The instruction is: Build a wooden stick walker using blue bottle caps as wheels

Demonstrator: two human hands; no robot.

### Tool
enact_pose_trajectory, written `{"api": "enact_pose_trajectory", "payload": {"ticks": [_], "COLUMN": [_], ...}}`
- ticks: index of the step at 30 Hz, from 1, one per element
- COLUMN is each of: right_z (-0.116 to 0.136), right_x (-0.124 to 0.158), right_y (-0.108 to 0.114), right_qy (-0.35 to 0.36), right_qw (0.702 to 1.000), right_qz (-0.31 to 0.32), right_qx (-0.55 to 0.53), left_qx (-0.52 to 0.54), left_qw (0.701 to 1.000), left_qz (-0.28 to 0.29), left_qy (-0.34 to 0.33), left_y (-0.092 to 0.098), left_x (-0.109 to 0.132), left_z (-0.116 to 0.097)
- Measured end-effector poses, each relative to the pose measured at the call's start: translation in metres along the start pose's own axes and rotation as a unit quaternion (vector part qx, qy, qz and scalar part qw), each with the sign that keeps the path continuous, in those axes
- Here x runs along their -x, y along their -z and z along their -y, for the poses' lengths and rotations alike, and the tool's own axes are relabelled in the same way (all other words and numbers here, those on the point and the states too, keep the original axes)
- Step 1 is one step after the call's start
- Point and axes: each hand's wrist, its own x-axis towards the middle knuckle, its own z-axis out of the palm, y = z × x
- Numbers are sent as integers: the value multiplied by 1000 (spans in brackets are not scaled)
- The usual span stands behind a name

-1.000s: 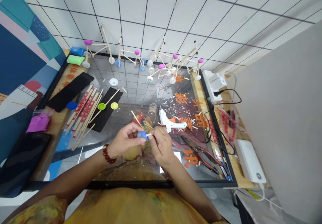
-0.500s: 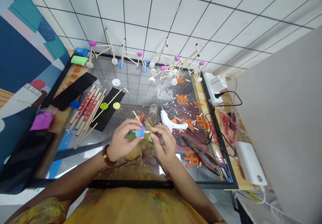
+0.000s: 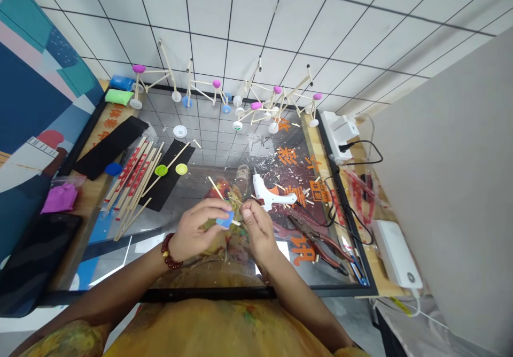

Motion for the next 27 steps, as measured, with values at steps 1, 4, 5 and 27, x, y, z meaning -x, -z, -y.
{"api": "enact_pose_trajectory", "payload": {"ticks": [1, 4, 5, 27], "right_z": [-1, 0, 1, 6], "right_x": [0, -2, -2, 0], "right_y": [1, 4, 4, -2], "right_qy": [-9, 27, 52, 110], "right_qw": [1000, 999, 998, 990], "right_qz": [-11, -33, -41, 6], "right_qx": [-16, -18, -8, 85], "left_qx": [32, 139, 164, 68], "left_qw": [999, 985, 978, 993], "left_qz": [-16, -37, -34, -74], "left_qy": [24, 98, 126, 65], "left_y": [-1, -2, -2, -9], "left_x": [-1, -3, -4, 3], "left_z": [0, 0, 0, 9]}}
